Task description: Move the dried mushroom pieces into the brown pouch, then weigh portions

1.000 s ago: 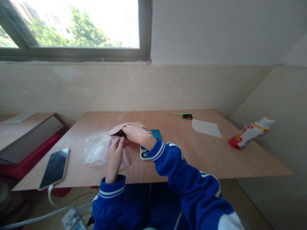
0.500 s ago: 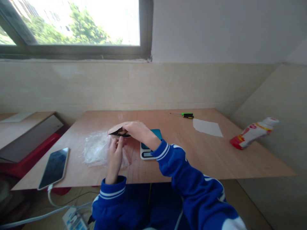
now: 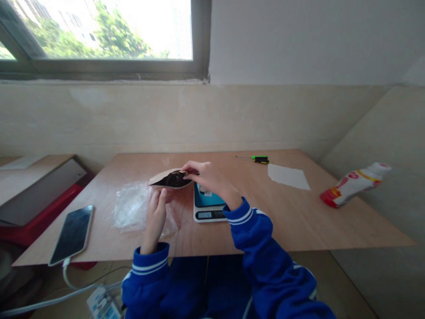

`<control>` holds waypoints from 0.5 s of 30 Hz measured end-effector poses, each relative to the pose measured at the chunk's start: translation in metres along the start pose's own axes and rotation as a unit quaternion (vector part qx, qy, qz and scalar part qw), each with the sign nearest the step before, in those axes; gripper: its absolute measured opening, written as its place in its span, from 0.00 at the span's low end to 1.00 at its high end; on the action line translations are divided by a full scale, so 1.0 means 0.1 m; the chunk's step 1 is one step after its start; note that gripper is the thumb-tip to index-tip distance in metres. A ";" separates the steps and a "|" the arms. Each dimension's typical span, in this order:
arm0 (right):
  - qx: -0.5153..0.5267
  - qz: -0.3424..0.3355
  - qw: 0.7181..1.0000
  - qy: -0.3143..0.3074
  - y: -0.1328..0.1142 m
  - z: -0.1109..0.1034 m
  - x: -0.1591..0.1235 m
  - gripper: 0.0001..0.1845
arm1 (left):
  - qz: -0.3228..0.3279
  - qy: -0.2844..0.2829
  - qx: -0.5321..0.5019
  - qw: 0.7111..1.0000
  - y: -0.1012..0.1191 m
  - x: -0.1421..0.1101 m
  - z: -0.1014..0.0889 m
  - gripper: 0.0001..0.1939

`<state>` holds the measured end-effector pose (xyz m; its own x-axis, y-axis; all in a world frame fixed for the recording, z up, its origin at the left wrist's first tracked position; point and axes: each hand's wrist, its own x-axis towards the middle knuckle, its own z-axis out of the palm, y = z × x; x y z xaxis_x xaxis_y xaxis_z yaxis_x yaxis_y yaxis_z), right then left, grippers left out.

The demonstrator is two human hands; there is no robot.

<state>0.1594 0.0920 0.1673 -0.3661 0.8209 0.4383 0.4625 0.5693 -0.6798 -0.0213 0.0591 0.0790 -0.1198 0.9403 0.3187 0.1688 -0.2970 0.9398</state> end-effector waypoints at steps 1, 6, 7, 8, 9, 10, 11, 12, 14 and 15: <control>0.011 0.004 1.000 0.018 0.01 0.00 -0.01 0.06 | 0.000 0.000 -0.006 1.000 0.00 0.01 0.00 0.17; 0.074 0.046 0.990 0.107 0.11 -0.06 -0.09 0.12 | -0.011 -0.003 -0.019 1.000 -0.02 0.07 -0.01 0.16; 0.095 0.060 0.987 0.113 0.15 -0.10 -0.13 0.13 | -0.015 -0.003 -0.017 1.000 -0.02 0.08 -0.01 0.16; 0.117 0.077 0.984 0.108 0.20 -0.14 -0.18 0.15 | -0.020 -0.001 -0.017 1.000 -0.03 0.08 -0.02 0.16; 0.138 0.097 0.981 0.096 0.26 -0.18 -0.25 0.16 | -0.025 0.001 -0.020 0.999 -0.03 0.09 -0.03 0.16; 0.156 0.119 0.977 0.081 0.32 -0.22 -0.32 0.17 | -0.031 0.003 -0.024 0.999 -0.04 0.09 -0.03 0.15; 0.169 0.143 0.973 0.068 0.39 -0.26 -0.41 0.18 | -0.037 0.006 -0.029 0.999 -0.04 0.10 -0.04 0.15; 0.175 0.168 0.968 0.059 0.46 -0.29 -0.49 0.19 | -0.042 0.008 -0.032 0.999 -0.03 0.09 -0.04 0.15; 0.178 0.220 0.957 0.059 0.60 -0.32 -0.65 0.23 | -0.053 0.012 -0.035 0.998 -0.02 0.09 -0.04 0.14; 0.177 0.245 0.951 0.062 0.67 -0.32 -0.72 0.26 | -0.058 0.015 -0.037 0.998 -0.02 0.08 -0.04 0.14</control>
<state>0.2422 0.0725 0.1092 -0.0685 0.9953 0.0680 0.2446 0.0829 -0.9661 -0.0261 0.0669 0.0805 -0.1628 0.9641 0.2100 0.0793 -0.1993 0.9767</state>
